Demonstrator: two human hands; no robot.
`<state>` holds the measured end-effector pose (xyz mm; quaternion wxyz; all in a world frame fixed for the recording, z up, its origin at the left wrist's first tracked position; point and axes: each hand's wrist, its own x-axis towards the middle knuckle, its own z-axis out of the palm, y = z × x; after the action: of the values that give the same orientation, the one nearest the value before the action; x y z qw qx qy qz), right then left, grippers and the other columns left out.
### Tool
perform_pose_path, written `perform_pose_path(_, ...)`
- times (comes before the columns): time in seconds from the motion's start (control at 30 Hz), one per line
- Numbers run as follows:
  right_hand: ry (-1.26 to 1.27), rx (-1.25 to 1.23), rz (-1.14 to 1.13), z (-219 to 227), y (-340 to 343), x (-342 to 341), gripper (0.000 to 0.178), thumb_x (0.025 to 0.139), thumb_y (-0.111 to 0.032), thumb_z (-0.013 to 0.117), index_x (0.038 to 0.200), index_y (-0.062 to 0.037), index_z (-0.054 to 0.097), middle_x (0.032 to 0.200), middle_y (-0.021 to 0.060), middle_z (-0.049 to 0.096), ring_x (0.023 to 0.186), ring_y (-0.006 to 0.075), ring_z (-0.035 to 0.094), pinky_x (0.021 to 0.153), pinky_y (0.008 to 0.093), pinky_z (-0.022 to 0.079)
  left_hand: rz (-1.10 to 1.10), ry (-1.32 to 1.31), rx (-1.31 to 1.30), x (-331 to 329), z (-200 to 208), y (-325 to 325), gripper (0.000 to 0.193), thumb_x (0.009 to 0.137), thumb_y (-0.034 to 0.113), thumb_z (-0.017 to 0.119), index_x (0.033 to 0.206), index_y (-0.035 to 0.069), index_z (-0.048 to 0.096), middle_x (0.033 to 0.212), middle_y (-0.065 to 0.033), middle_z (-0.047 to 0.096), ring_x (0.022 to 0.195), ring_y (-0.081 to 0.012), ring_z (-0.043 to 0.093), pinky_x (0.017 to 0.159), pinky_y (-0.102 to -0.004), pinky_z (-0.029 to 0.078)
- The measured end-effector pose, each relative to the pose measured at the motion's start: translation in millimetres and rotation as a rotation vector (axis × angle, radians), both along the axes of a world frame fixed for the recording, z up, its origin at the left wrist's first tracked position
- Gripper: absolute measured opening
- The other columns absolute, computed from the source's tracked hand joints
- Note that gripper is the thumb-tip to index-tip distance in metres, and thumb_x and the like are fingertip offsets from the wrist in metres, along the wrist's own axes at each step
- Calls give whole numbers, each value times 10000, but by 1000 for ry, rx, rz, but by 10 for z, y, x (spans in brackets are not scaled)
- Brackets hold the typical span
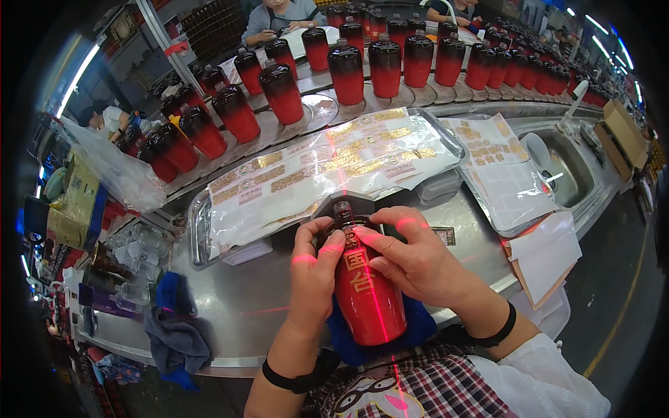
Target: The person applies labels to a bottle by hand, using a green squeegee to smooth them and peeling off a protective film. After finishing one bottle, they set it aside and pick up a new one to repeat the process.
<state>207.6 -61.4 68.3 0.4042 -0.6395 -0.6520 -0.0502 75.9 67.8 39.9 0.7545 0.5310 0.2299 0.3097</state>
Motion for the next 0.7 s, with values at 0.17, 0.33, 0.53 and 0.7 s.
perform_pose_path(0.17, 12, 8, -6, -4, 9, 9, 427, 789, -121, 733, 1195, -47, 622, 1115, 181, 544, 1067, 369, 535, 888, 434, 489, -37, -33, -26, 0, 21, -10, 367, 949, 151, 546, 1248, -27, 428, 1122, -132, 584, 996, -160, 592, 883, -288, 492)
perform_pose_path(0.33, -52, -10, -6, 60, 27, -30, 426, 785, -134, 736, 1190, -60, 628, 1116, 180, 544, 1067, 367, 540, 882, 437, 490, -39, -27, 3, 5, 4, -25, 384, 946, 155, 545, 1258, -28, 416, 1135, -138, 582, 1013, -169, 589, 887, -296, 492)
perform_pose_path(0.53, -63, -9, -12, 32, 16, -11, 424, 788, -144, 736, 1190, -61, 629, 1119, 184, 543, 1068, 361, 543, 876, 434, 494, -47, -51, -20, 10, -5, -46, 385, 949, 150, 543, 1268, -21, 412, 1138, -137, 582, 1010, -168, 593, 882, -297, 497)
perform_pose_path(0.7, -30, -8, -10, 40, 20, -21, 420, 800, -150, 731, 1197, -57, 628, 1112, 183, 542, 1061, 364, 545, 876, 429, 494, -37, -45, -13, 10, -20, -38, 370, 956, 144, 533, 1267, -19, 414, 1136, -135, 583, 1006, -168, 596, 877, -295, 501)
